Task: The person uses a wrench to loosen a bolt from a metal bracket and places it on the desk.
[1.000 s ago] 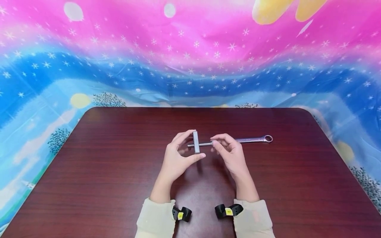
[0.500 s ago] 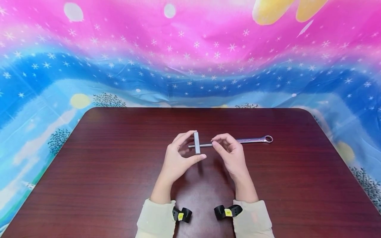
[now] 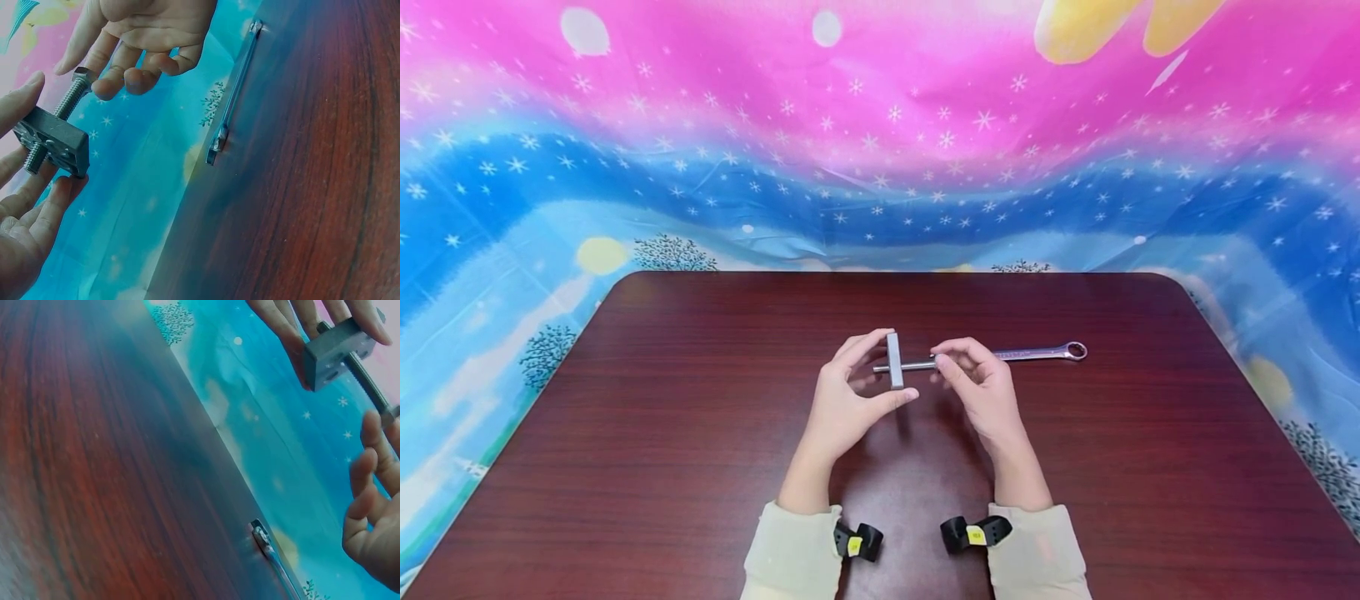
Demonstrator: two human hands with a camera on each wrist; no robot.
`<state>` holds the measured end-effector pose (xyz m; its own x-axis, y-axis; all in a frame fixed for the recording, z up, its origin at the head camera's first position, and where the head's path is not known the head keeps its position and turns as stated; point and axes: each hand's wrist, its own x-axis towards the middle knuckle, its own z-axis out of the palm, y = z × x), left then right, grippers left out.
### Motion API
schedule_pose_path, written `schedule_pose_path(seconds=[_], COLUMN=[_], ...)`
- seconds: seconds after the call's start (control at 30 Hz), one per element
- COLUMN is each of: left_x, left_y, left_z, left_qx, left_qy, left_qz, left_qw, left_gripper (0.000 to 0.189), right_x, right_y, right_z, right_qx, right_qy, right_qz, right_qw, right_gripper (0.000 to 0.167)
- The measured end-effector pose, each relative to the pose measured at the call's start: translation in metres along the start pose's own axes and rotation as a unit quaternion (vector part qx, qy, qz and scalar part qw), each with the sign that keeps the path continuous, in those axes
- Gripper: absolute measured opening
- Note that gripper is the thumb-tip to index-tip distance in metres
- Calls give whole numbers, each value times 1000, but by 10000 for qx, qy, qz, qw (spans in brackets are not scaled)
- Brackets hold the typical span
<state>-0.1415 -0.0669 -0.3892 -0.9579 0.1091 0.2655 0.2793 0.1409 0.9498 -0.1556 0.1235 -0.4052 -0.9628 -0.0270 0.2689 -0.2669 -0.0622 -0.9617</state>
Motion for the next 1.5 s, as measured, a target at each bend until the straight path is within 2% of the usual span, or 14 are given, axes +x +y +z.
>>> schedule_pose_path(seconds=[0.1, 0.2, 0.3, 0.53, 0.7, 1.03, 1.13, 1.3, 1.37, 1.5], left_x=[-1, -1, -1, 1, 2, 1, 1, 2, 2, 2], left_y=[0, 1, -1, -3, -4, -1, -1, -1, -1, -1], left_z=[1, 2, 2, 2, 1, 2, 3, 1, 1, 0], left_qx=[25, 27, 32, 86, 70, 1, -7, 69, 71, 54], left_qy=[-52, -83, -46, 27, 53, -38, -31, 67, 70, 64], left_qz=[-15, -30, -24, 31, -11, -46, -24, 13, 8, -26], left_qw=[10000, 10000, 10000, 10000, 10000, 10000, 10000, 10000, 9999, 10000], left_gripper=[70, 70, 70, 70, 70, 70, 70, 70, 70, 70], right_x=[0, 0, -1, -1, -1, 1, 1, 0, -1, 0], right_y=[1, 2, 1, -2, -2, -1, 0, -1, -2, -1], right_z=[2, 2, -1, -10, -11, -5, -4, -8, -8, -8], right_qx=[-29, -60, -196, -654, -596, 44, -106, -460, -485, -479], right_qy=[233, 274, 138, -351, -490, -41, 4, -367, -479, -427], right_qz=[84, 111, 17, -153, -46, 92, -11, -270, -314, -230], right_qw=[9997, 9995, 9997, 9971, 9970, 9999, 9999, 9979, 9972, 9977], right_gripper=[17, 17, 16, 24, 28, 18, 17, 24, 25, 24])
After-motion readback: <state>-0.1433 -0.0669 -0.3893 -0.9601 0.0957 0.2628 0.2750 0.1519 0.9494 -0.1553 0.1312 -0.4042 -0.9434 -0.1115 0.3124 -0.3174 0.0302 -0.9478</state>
